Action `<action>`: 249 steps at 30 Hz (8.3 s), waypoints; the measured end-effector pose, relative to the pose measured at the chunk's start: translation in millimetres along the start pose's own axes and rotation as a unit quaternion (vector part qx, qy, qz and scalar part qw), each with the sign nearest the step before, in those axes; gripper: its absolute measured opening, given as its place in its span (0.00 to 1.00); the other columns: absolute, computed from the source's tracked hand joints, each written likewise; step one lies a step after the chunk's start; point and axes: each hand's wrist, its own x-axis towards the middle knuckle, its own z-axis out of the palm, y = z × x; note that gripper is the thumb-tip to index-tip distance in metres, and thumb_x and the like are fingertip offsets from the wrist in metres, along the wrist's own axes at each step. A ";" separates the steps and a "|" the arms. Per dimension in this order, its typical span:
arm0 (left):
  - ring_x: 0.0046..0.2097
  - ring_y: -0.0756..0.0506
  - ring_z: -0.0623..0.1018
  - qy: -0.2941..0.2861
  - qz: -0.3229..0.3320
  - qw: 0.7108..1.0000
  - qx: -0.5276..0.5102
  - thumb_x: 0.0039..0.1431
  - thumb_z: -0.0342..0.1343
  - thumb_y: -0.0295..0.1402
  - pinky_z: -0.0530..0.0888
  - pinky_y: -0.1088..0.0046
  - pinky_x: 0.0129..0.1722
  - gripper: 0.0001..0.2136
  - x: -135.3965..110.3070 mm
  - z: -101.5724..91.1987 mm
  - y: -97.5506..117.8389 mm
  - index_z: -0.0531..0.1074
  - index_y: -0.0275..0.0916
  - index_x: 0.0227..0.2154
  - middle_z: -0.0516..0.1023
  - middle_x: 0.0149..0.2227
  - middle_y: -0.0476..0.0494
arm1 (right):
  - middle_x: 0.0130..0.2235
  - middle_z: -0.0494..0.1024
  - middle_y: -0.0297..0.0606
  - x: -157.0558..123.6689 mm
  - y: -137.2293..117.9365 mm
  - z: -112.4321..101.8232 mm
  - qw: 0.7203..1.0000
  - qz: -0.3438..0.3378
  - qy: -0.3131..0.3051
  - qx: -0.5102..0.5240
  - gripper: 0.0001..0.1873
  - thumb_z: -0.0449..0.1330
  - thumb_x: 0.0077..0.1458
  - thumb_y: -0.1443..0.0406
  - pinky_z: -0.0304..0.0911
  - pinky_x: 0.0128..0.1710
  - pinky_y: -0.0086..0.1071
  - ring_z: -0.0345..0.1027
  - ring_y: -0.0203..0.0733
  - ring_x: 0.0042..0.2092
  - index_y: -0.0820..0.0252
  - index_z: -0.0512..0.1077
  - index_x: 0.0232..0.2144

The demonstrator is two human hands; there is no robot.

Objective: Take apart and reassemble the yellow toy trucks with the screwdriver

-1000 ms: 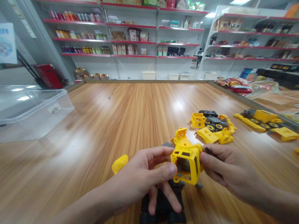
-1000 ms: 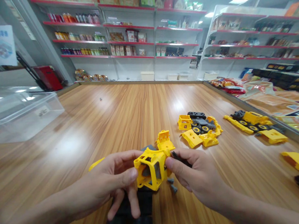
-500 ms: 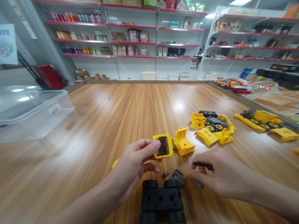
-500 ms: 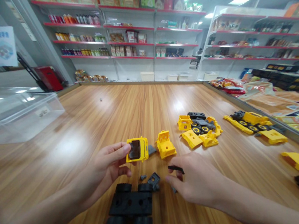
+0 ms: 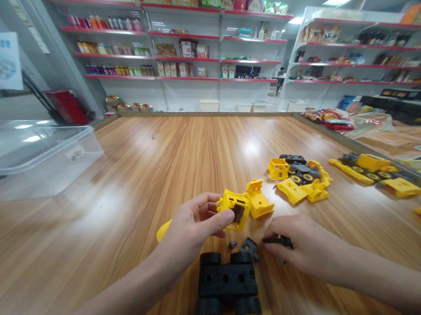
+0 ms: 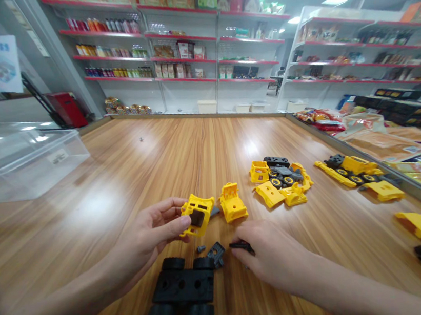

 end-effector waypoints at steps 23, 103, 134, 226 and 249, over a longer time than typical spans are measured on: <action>0.36 0.47 0.74 0.083 -0.005 0.995 -0.060 0.57 0.60 0.43 0.70 0.72 0.34 0.15 4.8 -6.3 -0.5 0.77 0.34 0.38 0.79 0.41 0.37 | 0.38 0.77 0.37 2.2 4.4 1.7 1.000 -0.015 -0.006 0.008 0.05 0.58 0.59 0.69 0.64 0.41 0.34 0.70 0.41 0.40 0.57 0.74 0.37; 0.21 0.53 0.76 -0.132 -0.297 0.925 -0.200 0.61 0.53 0.46 0.76 0.83 0.21 0.23 -12.8 10.0 2.9 0.77 0.26 0.40 0.78 0.27 0.38 | 0.42 0.67 0.42 -11.5 -16.6 -0.1 0.923 -0.298 0.230 0.084 0.22 0.55 0.54 0.83 0.70 0.31 0.29 0.69 0.36 0.37 0.64 0.72 0.49; 0.19 0.53 0.75 -0.106 -0.330 0.924 -0.160 0.61 0.53 0.46 0.75 0.84 0.19 0.23 -7.0 3.9 7.7 0.78 0.25 0.36 0.78 0.23 0.40 | 0.39 0.69 0.40 -14.1 -12.7 -9.2 0.935 -0.299 0.191 -0.004 0.21 0.61 0.56 0.75 0.67 0.32 0.30 0.67 0.37 0.36 0.61 0.71 0.52; 0.27 0.52 0.75 -0.091 -0.241 0.907 -0.334 0.64 0.53 0.37 0.79 0.79 0.26 0.17 -16.7 15.9 3.5 0.72 0.27 0.47 0.75 0.33 0.39 | 0.30 0.68 0.31 -11.7 -15.4 -2.2 0.932 -0.147 0.301 0.139 0.12 0.62 0.58 0.64 0.61 0.27 0.32 0.64 0.36 0.29 0.57 0.67 0.44; 0.29 0.52 0.73 -0.077 -0.170 0.949 -0.254 0.63 0.54 0.37 0.78 0.78 0.31 0.14 -17.0 18.8 8.9 0.75 0.30 0.43 0.74 0.33 0.41 | 0.35 0.73 0.38 -16.3 -23.6 -13.5 0.955 -0.155 0.248 -0.054 0.12 0.61 0.53 0.74 0.63 0.33 0.36 0.68 0.41 0.35 0.59 0.70 0.40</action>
